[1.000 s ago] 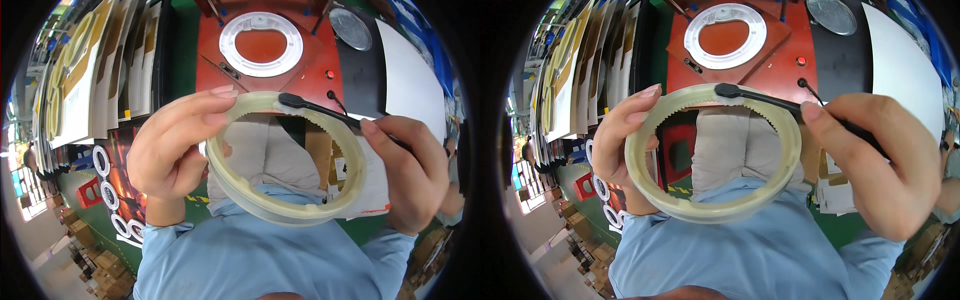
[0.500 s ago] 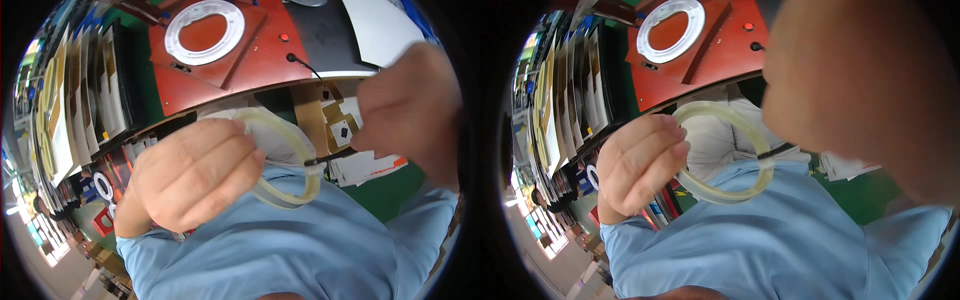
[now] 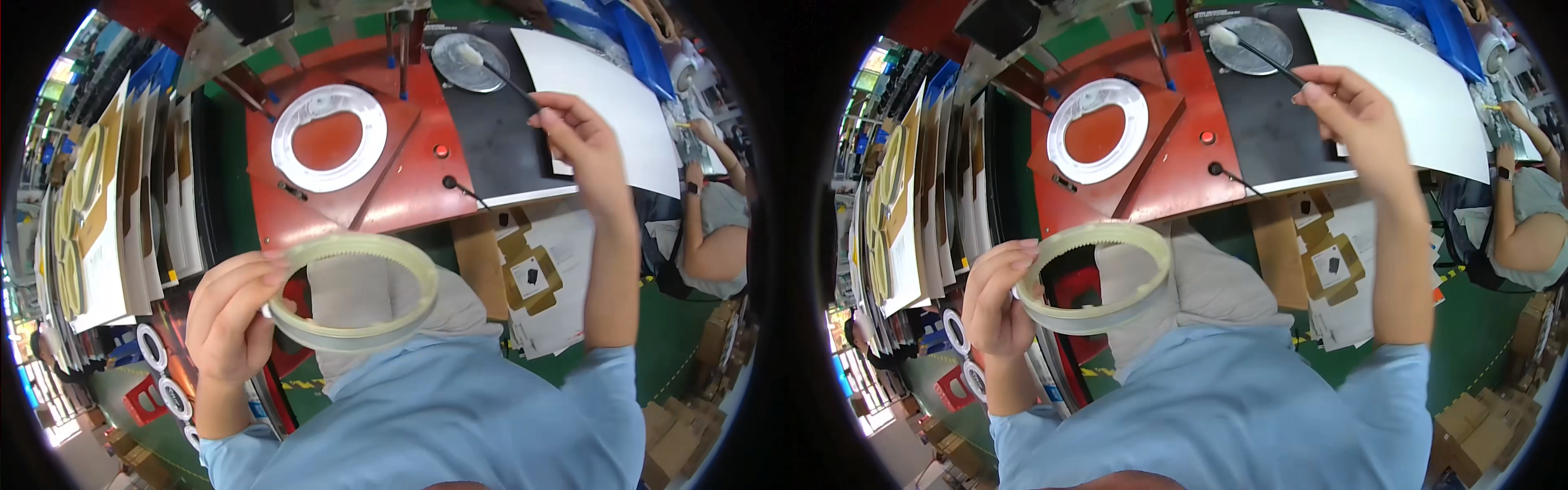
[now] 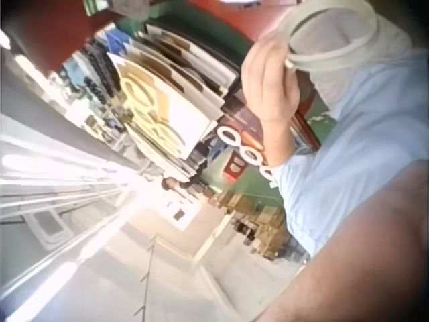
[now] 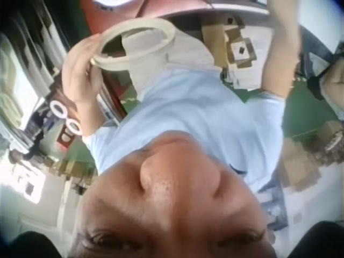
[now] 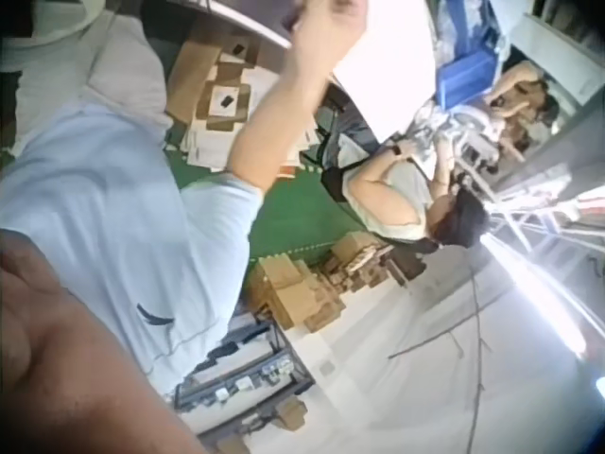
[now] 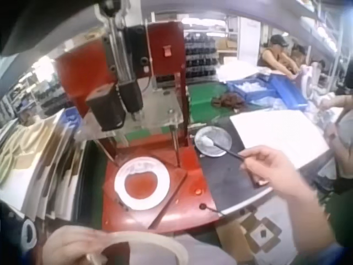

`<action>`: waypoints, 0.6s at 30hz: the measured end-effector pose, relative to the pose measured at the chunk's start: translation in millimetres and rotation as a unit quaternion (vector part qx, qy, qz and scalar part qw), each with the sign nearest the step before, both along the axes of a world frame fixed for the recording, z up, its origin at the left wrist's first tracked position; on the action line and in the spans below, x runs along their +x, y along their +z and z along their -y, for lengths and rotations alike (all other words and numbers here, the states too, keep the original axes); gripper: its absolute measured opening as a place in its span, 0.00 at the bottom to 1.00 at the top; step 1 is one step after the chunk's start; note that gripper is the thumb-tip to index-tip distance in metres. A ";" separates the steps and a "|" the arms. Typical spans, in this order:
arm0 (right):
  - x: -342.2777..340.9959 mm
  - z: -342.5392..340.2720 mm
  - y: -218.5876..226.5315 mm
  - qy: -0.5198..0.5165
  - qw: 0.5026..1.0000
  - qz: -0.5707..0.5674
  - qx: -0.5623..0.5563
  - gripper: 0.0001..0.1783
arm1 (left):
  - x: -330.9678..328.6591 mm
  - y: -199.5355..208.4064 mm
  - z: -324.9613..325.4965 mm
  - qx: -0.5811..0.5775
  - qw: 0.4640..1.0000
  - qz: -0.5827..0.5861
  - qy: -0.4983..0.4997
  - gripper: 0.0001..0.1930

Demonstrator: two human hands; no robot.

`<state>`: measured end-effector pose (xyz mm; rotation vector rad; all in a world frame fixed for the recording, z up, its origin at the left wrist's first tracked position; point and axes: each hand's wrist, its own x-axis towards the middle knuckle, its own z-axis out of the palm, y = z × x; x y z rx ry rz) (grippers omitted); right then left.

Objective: Assemble circular plastic components and apply grease using a brush on a production line.

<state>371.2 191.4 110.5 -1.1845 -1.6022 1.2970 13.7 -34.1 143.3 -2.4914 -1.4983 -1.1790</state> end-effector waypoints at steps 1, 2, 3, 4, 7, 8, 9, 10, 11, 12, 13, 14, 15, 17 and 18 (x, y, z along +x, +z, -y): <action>-3.6 -5.2 -21.0 -0.047 0.996 0.046 0.054 0.16 | -1.4 -4.4 1.2 0.009 1.000 0.002 -0.005 0.15; -10.8 -10.0 -41.5 -0.079 0.990 0.069 0.089 0.15 | -1.3 -8.3 2.3 0.000 0.999 0.031 0.012 0.15; -19.9 -12.6 -57.2 -0.122 0.974 0.140 0.128 0.14 | -0.3 -11.0 2.8 -0.011 0.998 0.060 0.028 0.16; -25.9 -13.9 -72.8 -0.143 0.934 0.204 0.258 0.13 | 2.2 -11.5 0.0 -0.019 0.997 0.075 0.027 0.16; -38.7 -20.4 -108.2 -0.157 0.880 0.274 0.355 0.13 | 1.4 -16.2 -0.5 -0.056 0.993 0.100 0.040 0.15; -41.1 -17.7 -104.8 -0.162 0.869 0.281 0.374 0.13 | -1.2 -19.7 2.5 -0.065 0.989 0.118 0.054 0.13; -43.1 -14.7 -103.1 -0.164 0.860 0.288 0.388 0.13 | -1.9 -22.9 2.6 -0.061 0.989 0.119 0.056 0.13; -40.7 -14.0 -102.9 -0.153 0.861 0.306 0.377 0.14 | -2.5 -25.5 2.0 -0.071 0.981 0.166 0.065 0.13; -41.3 -12.1 -99.2 -0.152 0.859 0.306 0.381 0.14 | -3.0 -26.8 0.6 -0.081 0.971 0.214 0.073 0.12; -43.0 -8.0 -94.6 -0.158 0.859 0.305 0.381 0.13 | -0.4 -26.5 -2.6 -0.073 0.960 0.253 0.095 0.14; -44.3 -3.9 -89.1 -0.164 0.858 0.304 0.381 0.13 | -2.2 -26.2 -3.8 -0.071 0.960 0.255 0.096 0.14; -43.3 0.2 -83.2 -0.163 0.858 0.299 0.385 0.12 | -4.2 -26.1 -4.5 -0.082 0.958 0.245 0.124 0.14; -44.4 4.3 -76.2 -0.157 0.859 0.292 0.389 0.11 | -6.0 -26.7 -2.2 -0.092 0.955 0.235 0.157 0.15; -56.6 17.4 -48.4 -0.154 0.874 0.201 0.415 0.06 | -7.1 -26.3 -7.6 -0.119 0.943 0.272 0.151 0.13; -64.2 28.2 -31.2 -0.151 0.884 0.158 0.414 0.05 | -3.5 -25.5 -13.2 -0.139 0.929 0.307 0.151 0.13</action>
